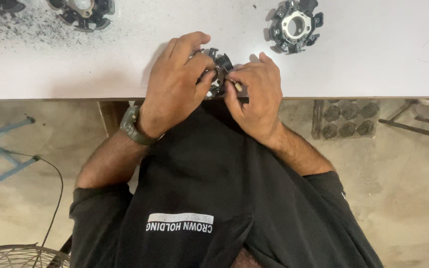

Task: The person uses a small sanding block to smooth the edges of several black mechanical parts on a white table. They handle each part one at a time, rotating it to sand different sides, then place the finished pieces aside. The person also wipes the table surface at the end.

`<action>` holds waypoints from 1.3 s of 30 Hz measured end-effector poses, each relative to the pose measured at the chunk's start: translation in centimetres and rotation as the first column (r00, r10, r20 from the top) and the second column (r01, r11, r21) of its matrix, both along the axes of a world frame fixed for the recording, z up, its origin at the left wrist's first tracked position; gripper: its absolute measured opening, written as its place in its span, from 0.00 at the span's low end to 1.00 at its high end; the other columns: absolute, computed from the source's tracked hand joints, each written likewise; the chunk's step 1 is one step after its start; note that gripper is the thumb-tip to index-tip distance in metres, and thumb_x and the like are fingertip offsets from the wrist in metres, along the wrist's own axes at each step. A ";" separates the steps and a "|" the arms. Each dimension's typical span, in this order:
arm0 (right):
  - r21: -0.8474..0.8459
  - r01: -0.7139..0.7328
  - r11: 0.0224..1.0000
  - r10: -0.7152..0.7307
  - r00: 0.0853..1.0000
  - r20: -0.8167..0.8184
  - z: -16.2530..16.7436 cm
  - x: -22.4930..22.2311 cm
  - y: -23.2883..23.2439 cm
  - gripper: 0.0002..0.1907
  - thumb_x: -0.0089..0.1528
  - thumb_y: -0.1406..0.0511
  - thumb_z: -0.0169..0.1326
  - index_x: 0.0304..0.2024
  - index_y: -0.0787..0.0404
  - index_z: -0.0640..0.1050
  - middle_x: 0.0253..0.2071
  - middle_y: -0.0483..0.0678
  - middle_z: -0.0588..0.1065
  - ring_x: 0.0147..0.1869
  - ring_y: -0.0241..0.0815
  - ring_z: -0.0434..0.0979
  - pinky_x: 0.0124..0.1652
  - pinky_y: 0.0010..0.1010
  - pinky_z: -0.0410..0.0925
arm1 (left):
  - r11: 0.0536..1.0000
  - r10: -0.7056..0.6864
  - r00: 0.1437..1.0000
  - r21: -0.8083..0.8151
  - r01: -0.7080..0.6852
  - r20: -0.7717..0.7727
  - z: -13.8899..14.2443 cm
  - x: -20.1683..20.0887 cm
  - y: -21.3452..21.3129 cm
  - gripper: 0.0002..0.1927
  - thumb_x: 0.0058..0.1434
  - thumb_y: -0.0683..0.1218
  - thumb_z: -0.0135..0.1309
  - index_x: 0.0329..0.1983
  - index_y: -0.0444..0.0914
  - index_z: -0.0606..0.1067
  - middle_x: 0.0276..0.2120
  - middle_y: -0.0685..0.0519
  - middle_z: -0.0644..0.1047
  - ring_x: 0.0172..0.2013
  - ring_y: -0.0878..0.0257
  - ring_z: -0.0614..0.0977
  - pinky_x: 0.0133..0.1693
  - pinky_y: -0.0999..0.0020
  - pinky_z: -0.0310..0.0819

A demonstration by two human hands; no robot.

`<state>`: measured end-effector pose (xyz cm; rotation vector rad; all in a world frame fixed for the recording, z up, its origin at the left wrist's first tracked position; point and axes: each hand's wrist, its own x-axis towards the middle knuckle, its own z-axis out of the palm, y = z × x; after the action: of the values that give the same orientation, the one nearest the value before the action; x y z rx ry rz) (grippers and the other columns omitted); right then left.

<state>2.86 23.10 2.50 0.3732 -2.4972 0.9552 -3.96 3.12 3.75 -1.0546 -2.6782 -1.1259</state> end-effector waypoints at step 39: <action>0.060 -0.075 0.995 0.075 0.997 0.012 1.7 -0.5 0.3 0.13 0.61 0.75 0.64 0.44 0.63 0.75 0.41 0.51 0.76 0.49 0.56 0.78 0.63 0.53 0.70 | 0.968 0.169 0.979 0.207 -0.143 -0.114 -1.7 1.1 1.1 0.12 0.58 0.38 0.63 0.40 0.36 0.72 0.58 0.45 0.69 0.57 0.49 0.74 0.56 0.54 0.73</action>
<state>2.37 23.36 4.16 0.4860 -2.5416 0.9135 -2.83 4.25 2.04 -0.8375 -2.4385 -1.2166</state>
